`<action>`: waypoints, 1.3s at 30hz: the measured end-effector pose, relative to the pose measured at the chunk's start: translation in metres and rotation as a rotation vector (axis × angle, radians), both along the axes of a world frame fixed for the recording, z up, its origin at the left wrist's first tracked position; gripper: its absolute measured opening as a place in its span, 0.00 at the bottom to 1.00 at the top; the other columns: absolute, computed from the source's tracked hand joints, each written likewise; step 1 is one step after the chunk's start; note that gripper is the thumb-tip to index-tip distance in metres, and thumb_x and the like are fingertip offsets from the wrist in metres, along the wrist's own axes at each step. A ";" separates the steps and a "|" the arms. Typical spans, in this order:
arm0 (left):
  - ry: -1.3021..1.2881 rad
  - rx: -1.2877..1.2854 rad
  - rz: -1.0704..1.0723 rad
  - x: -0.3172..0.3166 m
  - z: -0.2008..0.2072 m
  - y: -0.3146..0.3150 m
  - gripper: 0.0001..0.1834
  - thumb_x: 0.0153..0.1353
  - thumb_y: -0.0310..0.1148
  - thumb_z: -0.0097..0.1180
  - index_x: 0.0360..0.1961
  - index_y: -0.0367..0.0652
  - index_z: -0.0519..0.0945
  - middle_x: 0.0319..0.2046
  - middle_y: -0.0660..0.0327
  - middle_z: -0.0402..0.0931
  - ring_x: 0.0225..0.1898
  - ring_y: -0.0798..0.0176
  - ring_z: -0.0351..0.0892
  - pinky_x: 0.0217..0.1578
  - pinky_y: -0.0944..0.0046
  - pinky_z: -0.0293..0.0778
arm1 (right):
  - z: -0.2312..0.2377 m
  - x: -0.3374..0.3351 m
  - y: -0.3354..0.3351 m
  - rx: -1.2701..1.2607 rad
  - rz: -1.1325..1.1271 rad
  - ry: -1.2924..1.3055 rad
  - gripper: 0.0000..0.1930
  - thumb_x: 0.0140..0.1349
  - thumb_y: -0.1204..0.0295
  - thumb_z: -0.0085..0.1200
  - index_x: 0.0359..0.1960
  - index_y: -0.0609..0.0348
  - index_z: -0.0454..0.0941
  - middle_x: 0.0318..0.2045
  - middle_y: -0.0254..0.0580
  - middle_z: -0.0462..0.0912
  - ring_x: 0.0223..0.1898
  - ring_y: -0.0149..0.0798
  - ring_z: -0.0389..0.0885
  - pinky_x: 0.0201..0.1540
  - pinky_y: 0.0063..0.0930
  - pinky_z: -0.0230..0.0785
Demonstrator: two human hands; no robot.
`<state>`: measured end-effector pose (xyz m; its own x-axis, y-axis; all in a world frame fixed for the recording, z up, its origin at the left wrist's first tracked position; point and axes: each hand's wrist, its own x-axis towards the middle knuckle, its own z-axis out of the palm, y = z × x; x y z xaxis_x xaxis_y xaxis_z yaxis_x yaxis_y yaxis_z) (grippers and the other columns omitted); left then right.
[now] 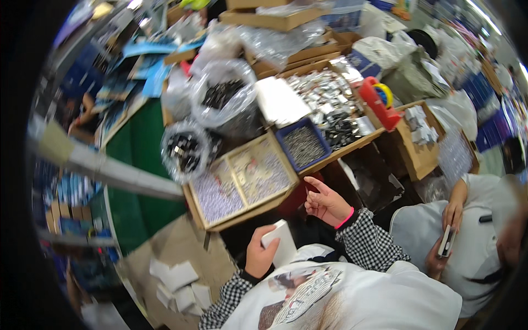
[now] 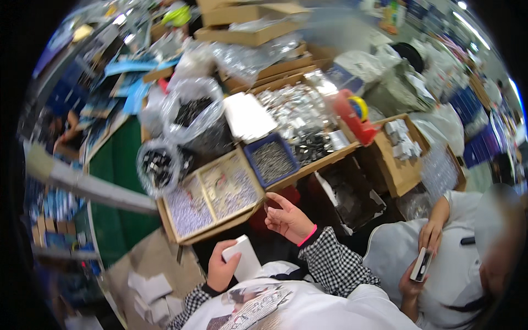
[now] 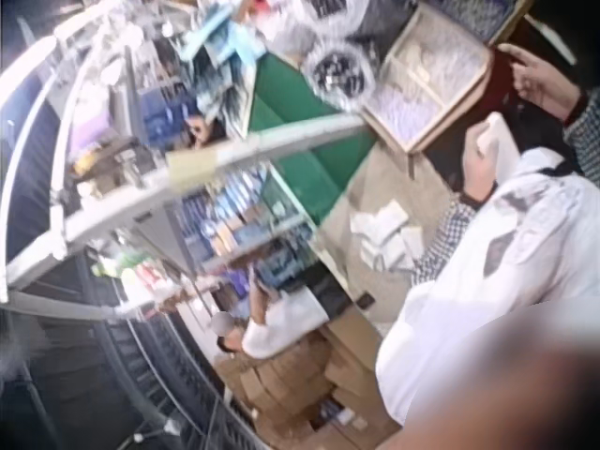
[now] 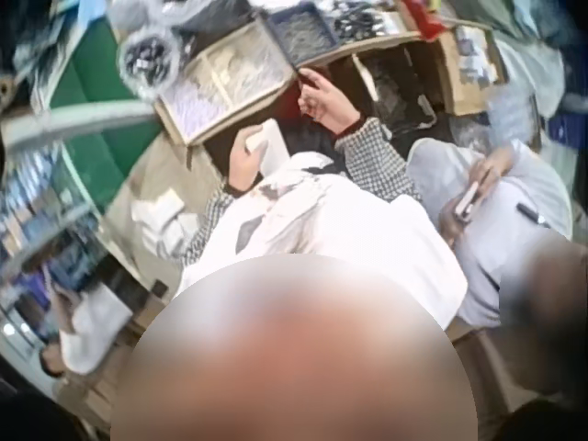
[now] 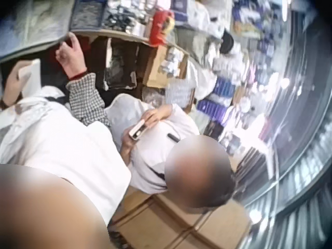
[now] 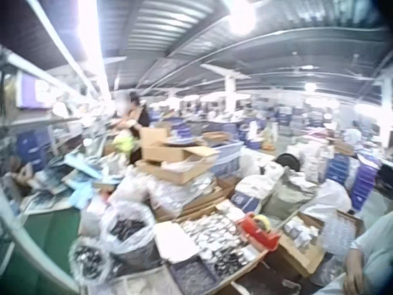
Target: The person repeatedly picks small components from trays, places them into white paper packets, folds the packets, and sets them aside. The process is continuous and repetitive, with the person handling multiple packets and components throughout the clip.
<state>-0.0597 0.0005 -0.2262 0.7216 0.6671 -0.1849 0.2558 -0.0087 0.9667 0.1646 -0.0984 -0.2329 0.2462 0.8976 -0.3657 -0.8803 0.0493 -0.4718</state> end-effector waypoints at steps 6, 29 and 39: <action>-0.070 0.043 0.190 -0.003 0.007 -0.008 0.16 0.55 0.26 0.55 0.46 0.41 0.71 0.35 0.58 0.75 0.32 0.69 0.74 0.34 0.70 0.71 | 0.027 -0.075 0.021 -0.140 0.012 0.098 0.14 0.60 0.71 0.53 0.47 0.50 0.66 0.30 0.30 0.75 0.29 0.25 0.74 0.33 0.17 0.69; -0.022 0.296 0.091 -0.035 0.026 0.003 0.22 0.52 0.29 0.55 0.51 0.44 0.70 0.39 0.49 0.76 0.27 0.54 0.79 0.28 0.63 0.74 | 0.024 -0.134 0.039 -0.290 0.041 -0.113 0.13 0.58 0.74 0.54 0.40 0.58 0.64 0.28 0.38 0.77 0.25 0.26 0.74 0.29 0.18 0.68; -0.108 0.196 0.350 -0.038 -0.001 0.001 0.10 0.56 0.31 0.55 0.37 0.39 0.74 0.31 0.54 0.75 0.32 0.58 0.78 0.34 0.65 0.72 | 0.013 -0.128 0.035 -0.495 0.506 -0.566 0.22 0.56 0.71 0.57 0.47 0.63 0.61 0.11 0.32 0.68 0.07 0.24 0.60 0.09 0.18 0.49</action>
